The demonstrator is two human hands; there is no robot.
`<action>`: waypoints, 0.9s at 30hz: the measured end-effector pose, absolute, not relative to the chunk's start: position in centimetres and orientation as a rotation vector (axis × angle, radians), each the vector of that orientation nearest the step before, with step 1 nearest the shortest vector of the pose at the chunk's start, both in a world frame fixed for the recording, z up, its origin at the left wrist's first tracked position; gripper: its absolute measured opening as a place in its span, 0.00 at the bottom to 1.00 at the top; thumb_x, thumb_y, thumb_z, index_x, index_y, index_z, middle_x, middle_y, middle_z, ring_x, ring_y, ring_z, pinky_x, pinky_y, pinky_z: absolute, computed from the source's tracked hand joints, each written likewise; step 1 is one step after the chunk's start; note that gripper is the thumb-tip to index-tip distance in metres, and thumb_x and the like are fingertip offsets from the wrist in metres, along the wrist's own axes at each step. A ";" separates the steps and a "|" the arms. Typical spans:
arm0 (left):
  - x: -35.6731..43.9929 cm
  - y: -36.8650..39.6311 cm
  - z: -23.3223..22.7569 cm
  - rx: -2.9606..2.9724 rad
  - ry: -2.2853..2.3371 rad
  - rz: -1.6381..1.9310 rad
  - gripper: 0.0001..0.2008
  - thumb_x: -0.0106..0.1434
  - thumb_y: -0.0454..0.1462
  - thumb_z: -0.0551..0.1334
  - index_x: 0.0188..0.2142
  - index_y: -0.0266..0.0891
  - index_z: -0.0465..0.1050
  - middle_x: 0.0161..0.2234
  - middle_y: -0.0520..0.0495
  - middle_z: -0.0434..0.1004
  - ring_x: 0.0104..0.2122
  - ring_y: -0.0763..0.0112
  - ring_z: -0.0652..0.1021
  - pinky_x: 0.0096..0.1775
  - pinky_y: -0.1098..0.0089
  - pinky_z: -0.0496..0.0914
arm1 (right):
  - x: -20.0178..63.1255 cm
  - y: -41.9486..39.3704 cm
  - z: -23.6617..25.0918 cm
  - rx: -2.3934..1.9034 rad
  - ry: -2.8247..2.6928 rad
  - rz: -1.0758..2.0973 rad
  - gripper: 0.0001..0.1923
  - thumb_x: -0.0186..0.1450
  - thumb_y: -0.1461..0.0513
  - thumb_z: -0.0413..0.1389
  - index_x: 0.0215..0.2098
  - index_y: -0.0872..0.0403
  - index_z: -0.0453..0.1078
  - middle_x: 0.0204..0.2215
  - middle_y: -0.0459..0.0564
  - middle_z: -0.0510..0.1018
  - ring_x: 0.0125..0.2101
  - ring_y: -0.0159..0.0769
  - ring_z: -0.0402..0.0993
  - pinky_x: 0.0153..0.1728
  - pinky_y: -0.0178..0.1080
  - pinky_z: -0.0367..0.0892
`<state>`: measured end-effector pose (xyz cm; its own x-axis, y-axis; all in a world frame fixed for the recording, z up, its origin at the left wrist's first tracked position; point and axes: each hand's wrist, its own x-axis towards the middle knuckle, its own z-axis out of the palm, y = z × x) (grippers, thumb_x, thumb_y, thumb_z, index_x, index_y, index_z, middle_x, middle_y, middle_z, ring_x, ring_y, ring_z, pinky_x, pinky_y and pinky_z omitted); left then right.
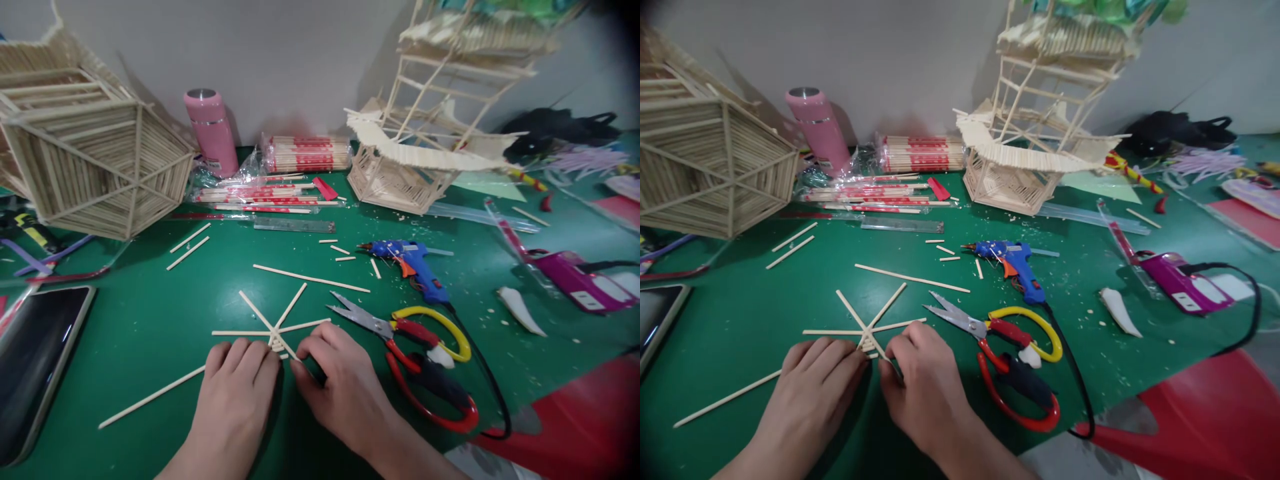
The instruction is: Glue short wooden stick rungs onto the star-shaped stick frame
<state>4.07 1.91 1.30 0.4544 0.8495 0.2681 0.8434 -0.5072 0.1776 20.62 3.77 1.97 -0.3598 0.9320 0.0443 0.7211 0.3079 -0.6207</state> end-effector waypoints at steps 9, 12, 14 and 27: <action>4.8 2.7 2.4 2.616 1.560 0.316 0.11 0.59 0.27 0.51 0.30 0.39 0.69 0.28 0.48 0.71 0.30 0.62 0.70 0.33 0.62 0.57 | 20.9 3.8 2.3 -1.457 -2.164 0.742 0.02 0.58 0.66 0.52 0.28 0.54 0.66 0.27 0.47 0.67 0.29 0.35 0.65 0.28 0.36 0.59; 4.6 2.7 2.9 2.591 1.556 0.418 0.11 0.60 0.29 0.50 0.27 0.39 0.68 0.25 0.50 0.70 0.28 0.65 0.70 0.31 0.64 0.58 | 21.2 3.8 2.9 -1.392 -2.105 0.870 0.06 0.58 0.66 0.52 0.35 0.54 0.66 0.32 0.49 0.69 0.33 0.37 0.66 0.33 0.38 0.63; 4.4 2.6 3.4 2.448 1.555 0.569 0.10 0.61 0.31 0.51 0.25 0.39 0.67 0.24 0.51 0.69 0.26 0.68 0.71 0.29 0.67 0.59 | 21.5 3.7 3.7 -1.303 -2.014 1.011 0.09 0.60 0.66 0.51 0.40 0.53 0.65 0.35 0.49 0.69 0.36 0.36 0.66 0.36 0.38 0.64; 5.5 1.8 5.4 1.857 1.270 0.859 0.07 0.59 0.29 0.55 0.32 0.42 0.68 0.29 0.53 0.72 0.28 0.78 0.74 0.28 0.80 0.69 | 20.9 3.1 5.9 -1.152 -1.683 1.243 0.04 0.63 0.64 0.51 0.29 0.53 0.65 0.24 0.42 0.66 0.24 0.26 0.64 0.24 0.28 0.61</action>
<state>5.52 1.84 5.42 0.2934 0.9476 0.1261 0.4702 -0.2579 0.8440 20.88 3.08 5.92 -0.3270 0.9438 0.0476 0.2323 0.1291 -0.9640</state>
